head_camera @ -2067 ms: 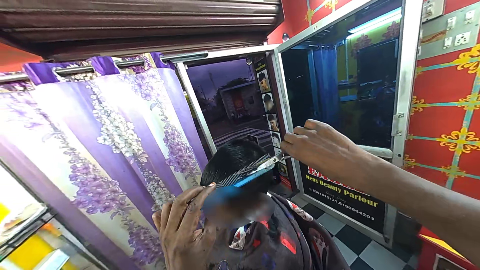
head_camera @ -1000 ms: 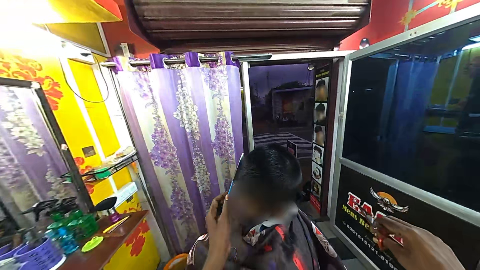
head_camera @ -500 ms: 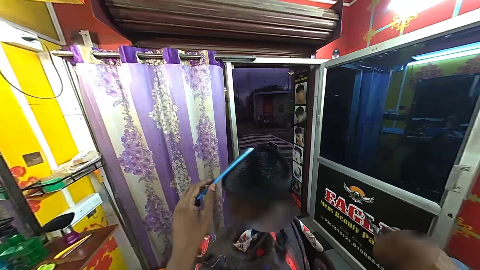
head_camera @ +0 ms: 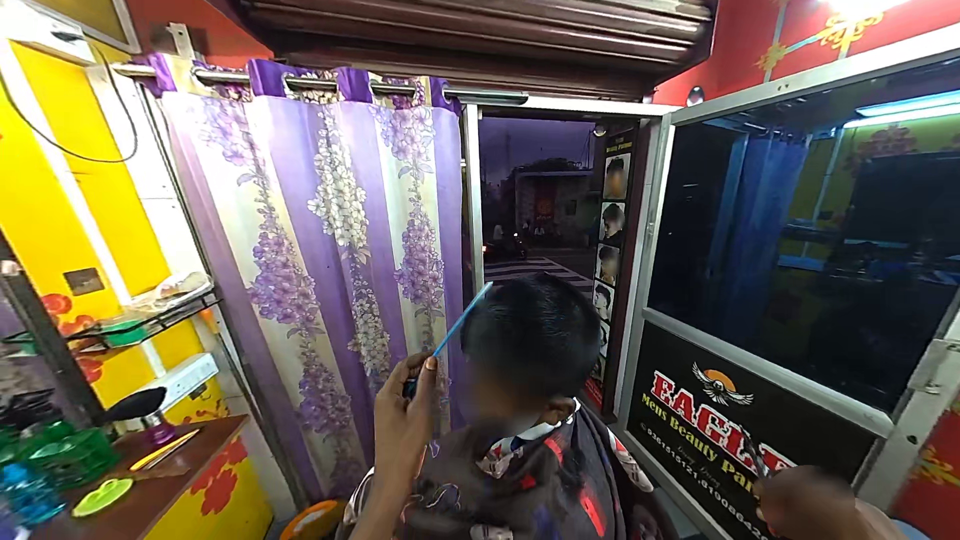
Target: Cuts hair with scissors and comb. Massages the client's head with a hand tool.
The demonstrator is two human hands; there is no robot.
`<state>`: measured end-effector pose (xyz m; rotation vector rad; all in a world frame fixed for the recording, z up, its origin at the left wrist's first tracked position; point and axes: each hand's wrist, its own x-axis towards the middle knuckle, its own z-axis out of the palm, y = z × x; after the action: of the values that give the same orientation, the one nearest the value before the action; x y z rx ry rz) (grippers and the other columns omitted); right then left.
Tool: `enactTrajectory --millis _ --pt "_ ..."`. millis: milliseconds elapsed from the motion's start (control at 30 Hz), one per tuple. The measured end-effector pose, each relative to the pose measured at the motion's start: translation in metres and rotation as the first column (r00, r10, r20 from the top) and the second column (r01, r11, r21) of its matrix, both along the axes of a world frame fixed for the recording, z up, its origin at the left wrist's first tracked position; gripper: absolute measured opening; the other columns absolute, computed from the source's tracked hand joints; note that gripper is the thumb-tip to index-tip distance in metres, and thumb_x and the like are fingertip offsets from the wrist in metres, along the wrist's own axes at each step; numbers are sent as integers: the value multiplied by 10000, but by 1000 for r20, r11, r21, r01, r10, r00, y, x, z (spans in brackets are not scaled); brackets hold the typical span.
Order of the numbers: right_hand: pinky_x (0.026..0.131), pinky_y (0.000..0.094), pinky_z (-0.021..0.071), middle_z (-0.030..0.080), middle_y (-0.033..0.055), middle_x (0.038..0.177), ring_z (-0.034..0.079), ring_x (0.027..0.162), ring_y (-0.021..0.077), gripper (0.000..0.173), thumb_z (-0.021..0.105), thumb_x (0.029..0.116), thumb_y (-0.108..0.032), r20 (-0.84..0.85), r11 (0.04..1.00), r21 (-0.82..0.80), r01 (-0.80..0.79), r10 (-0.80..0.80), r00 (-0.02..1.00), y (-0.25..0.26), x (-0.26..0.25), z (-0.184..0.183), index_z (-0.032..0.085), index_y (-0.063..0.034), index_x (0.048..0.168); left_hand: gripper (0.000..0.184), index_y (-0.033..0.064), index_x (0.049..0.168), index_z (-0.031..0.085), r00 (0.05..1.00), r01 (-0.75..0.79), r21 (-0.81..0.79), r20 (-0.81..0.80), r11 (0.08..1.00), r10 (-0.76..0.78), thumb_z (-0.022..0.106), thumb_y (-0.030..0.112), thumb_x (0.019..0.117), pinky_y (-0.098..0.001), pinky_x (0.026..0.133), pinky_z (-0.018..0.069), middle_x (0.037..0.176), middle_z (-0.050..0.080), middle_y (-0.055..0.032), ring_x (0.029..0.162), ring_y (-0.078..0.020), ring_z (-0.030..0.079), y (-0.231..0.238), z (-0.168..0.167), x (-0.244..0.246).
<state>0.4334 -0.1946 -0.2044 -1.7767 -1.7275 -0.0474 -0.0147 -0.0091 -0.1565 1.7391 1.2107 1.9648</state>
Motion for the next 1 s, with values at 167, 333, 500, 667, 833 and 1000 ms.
enactTrajectory --millis 167,333,500,667,833,1000 --pt "851 636 521 723 224 1044 699 963 408 186 670 893 -38 -88 998 -53 39 -43 995 -6 -13 -5 734 26 1055 421 -2 1237 627 999 28 315 17 949 -35 502 364 1070 -222 856 543 1102 659 -36 992 -52 625 -25 -39 27" --pt "796 652 535 722 212 1005 701 907 410 176 697 901 -74 -38 997 -75 -9 6 999 1 2 -24 721 13 1052 438 9 1262 593 997 71 361 -24 930 -67 492 388 1068 -270 933 524 1138 640 -57 1062 -94 605 -7 -52 46" --pt "819 625 547 726 210 1018 706 919 400 180 715 898 -87 -48 997 -68 29 -32 998 -9 2 -26 725 17 1046 281 -11 1199 617 920 227 -209 365 951 -140 479 206 1084 -245 592 452 851 626 -55 673 -100 558 32 -35 15" --pt "830 635 538 724 226 1032 704 926 415 190 705 911 -90 -85 992 -97 84 -92 992 -21 4 -31 726 17 1067 344 77 1226 649 990 74 425 -141 902 -15 491 347 1080 -212 823 531 1060 653 20 952 -34 618 -17 1 7" --pt "796 669 533 725 211 1000 705 908 424 182 716 874 -41 -78 992 -94 85 -92 993 -22 13 -44 724 6 1050 343 215 1192 729 809 50 515 -523 856 267 515 433 1037 -412 741 485 1045 689 -30 921 -171 637 -40 57 17" --pt "785 661 538 725 216 1002 706 895 422 170 723 883 -49 -109 995 -66 69 -76 991 -27 22 -48 726 4 1044 344 141 1154 735 744 -141 205 -624 969 240 505 377 1057 -524 683 520 1004 715 -57 819 -244 666 1 91 -14"
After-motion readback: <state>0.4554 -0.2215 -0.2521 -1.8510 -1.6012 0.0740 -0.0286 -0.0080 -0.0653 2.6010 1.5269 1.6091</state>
